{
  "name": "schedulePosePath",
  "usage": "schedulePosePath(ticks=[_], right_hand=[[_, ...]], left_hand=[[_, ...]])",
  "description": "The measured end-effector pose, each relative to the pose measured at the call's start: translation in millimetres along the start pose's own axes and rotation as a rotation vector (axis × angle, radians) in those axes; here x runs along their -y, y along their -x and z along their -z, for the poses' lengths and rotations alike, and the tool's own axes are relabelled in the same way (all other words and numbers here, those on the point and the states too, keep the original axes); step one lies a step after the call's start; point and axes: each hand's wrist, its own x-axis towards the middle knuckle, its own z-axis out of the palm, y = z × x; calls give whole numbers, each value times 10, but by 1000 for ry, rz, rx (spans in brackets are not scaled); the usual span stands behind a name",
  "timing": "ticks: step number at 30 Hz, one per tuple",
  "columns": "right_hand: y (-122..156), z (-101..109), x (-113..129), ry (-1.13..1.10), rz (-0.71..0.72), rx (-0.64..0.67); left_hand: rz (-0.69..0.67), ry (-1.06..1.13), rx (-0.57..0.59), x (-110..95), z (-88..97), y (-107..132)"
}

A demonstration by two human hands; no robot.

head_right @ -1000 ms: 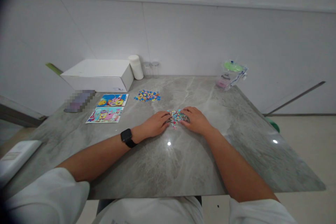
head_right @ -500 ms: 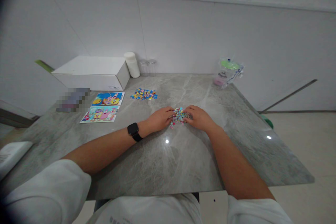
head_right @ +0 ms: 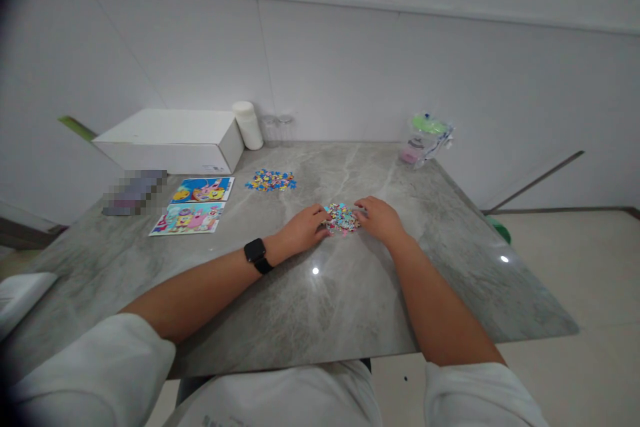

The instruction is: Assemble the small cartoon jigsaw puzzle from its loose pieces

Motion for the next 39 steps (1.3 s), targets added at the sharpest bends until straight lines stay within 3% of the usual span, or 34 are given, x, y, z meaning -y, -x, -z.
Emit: schedulePosePath(ticks=[4,8,11,15,19,22,26,30,35,39], right_hand=[[2,1,-80,16,-48,-51],[-22,-32,-75,22,-71,-78],[-59,-35,-7,11,-81,-110],[-130,98,190,-21,-11,-127],[-201,274,524,14,142,32],[-230,264,801,64,192,214],[-235,76,1029,110,192,241],[-221,-68,1032,116,209,219],[-216,-104,941,-9,194,108],[-354,-131,974,-383,112,58]], left_hand=[[43,-42,-57,160,170,140],[62,-177,13,301,223,383],[25,-234,63,274,158,462],[-22,-224,39,171,104,439],[-37,-200,-5,196,173,459],[-11,-175,-50,282,283,576],[-18,-113,-114,379,420,831],[-29,-46,-192,480,472,1023],[-43,42,-274,610,460,1017],[22,157,-392,642,446,953]])
